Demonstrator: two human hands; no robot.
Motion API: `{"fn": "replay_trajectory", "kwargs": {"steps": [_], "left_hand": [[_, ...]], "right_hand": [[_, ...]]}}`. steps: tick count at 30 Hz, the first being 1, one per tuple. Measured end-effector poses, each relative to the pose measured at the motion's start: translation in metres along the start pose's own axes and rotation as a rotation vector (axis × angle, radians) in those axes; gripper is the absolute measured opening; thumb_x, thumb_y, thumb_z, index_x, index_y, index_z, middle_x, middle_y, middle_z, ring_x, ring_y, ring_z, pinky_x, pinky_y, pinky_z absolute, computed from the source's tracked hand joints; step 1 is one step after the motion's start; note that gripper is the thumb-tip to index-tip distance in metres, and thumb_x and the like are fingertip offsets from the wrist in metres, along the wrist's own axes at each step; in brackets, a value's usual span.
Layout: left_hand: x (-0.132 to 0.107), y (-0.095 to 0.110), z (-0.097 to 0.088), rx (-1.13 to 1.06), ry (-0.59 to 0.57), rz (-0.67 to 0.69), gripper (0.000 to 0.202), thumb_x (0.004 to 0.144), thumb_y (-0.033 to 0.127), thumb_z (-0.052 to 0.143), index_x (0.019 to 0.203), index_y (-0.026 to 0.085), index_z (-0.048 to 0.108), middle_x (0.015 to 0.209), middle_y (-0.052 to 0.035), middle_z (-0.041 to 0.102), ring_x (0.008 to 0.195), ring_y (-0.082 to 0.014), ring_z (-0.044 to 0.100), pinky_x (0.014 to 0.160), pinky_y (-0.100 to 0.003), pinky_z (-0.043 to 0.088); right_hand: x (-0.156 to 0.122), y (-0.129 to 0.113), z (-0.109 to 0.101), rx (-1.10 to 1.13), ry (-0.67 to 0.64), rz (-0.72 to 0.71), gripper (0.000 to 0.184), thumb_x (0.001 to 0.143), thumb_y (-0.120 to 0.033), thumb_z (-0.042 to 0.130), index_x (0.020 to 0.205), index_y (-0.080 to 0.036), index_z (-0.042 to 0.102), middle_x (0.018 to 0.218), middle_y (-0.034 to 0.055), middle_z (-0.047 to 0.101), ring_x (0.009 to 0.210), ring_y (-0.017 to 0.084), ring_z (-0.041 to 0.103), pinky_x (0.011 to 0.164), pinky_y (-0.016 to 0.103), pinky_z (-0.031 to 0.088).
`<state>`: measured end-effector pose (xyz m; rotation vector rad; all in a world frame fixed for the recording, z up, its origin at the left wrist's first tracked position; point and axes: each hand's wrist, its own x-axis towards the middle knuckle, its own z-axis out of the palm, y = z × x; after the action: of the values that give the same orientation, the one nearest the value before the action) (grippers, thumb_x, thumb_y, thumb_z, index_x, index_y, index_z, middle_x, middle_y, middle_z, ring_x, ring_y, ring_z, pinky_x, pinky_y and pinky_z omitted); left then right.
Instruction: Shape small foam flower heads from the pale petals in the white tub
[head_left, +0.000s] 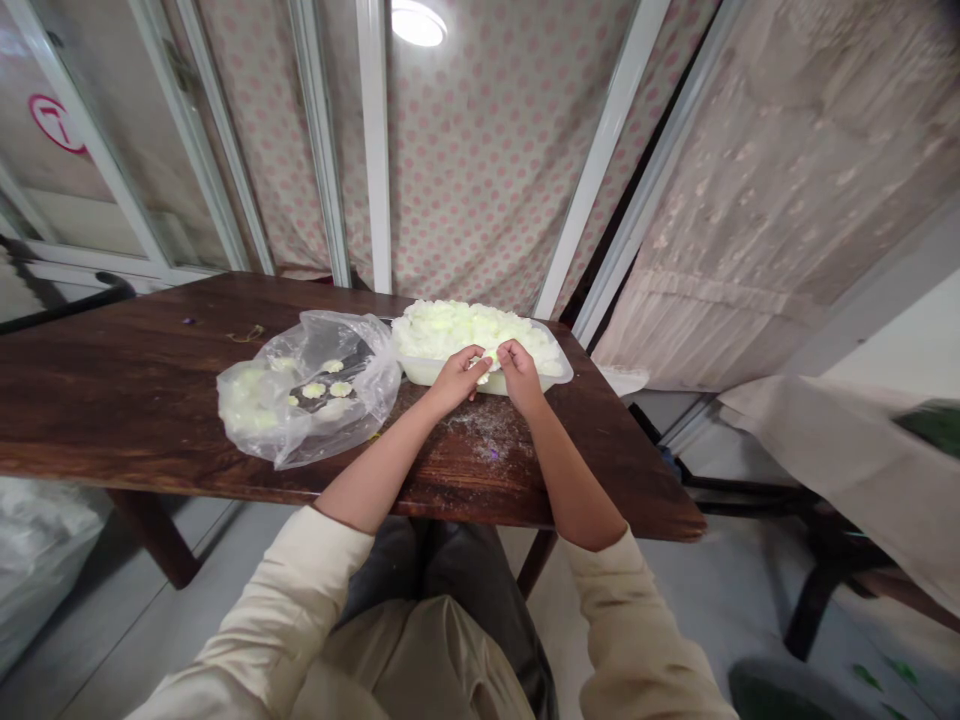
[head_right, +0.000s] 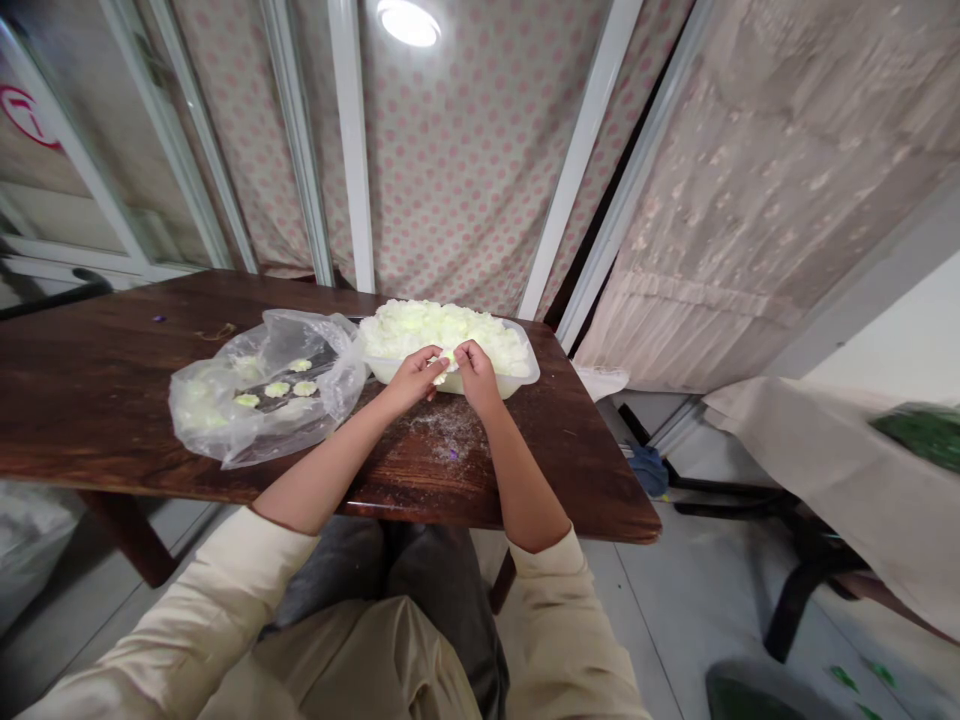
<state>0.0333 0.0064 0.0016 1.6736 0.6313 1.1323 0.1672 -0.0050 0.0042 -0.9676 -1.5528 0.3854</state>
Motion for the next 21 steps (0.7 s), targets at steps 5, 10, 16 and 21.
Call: {"fn": "replay_trajectory", "kwargs": {"steps": [5, 10, 16, 21], "left_hand": [[0.0009, -0.0008, -0.0006, -0.016, -0.011, -0.001, 0.029, 0.077, 0.045, 0.051, 0.074, 0.018, 0.040, 0.043, 0.0097, 0.036, 0.032, -0.0045, 0.036, 0.034, -0.016, 0.026], [0.0012, -0.0013, -0.0001, -0.062, -0.012, 0.010, 0.032, 0.077, 0.047, 0.051, 0.072, 0.018, 0.039, 0.044, 0.0101, 0.033, 0.031, -0.0035, 0.033, 0.033, -0.016, 0.026], [0.0015, -0.0014, -0.0002, -0.060, -0.012, 0.012, 0.032, 0.078, 0.048, 0.051, 0.075, 0.017, 0.044, 0.047, 0.0088, 0.033, 0.033, -0.0029, 0.033, 0.034, -0.016, 0.029], [0.0032, -0.0055, -0.0008, -0.041, 0.017, 0.006, 0.030, 0.079, 0.047, 0.049, 0.075, 0.018, 0.044, 0.047, 0.0085, 0.032, 0.032, -0.0033, 0.033, 0.033, -0.016, 0.029]], "right_hand": [[-0.0010, -0.0010, -0.0001, -0.040, 0.014, -0.013, 0.034, 0.080, -0.051, 0.042, 0.065, -0.020, 0.042, 0.060, -0.0033, 0.038, 0.060, 0.011, 0.037, 0.060, 0.025, 0.033], [-0.0012, -0.0005, -0.0015, -0.109, 0.075, -0.036, 0.029, 0.080, -0.045, 0.045, 0.067, -0.019, 0.046, 0.062, -0.0026, 0.044, 0.062, 0.011, 0.041, 0.062, 0.025, 0.035], [0.0000, 0.0026, -0.0030, -0.159, 0.189, -0.016, 0.027, 0.079, -0.043, 0.047, 0.068, -0.018, 0.047, 0.064, -0.0021, 0.046, 0.063, 0.011, 0.042, 0.062, 0.024, 0.035], [-0.0016, -0.0001, -0.0038, -0.158, 0.190, -0.039, 0.030, 0.085, -0.043, 0.036, 0.067, -0.020, 0.040, 0.061, -0.0034, 0.037, 0.059, 0.011, 0.037, 0.059, 0.024, 0.033]]}}
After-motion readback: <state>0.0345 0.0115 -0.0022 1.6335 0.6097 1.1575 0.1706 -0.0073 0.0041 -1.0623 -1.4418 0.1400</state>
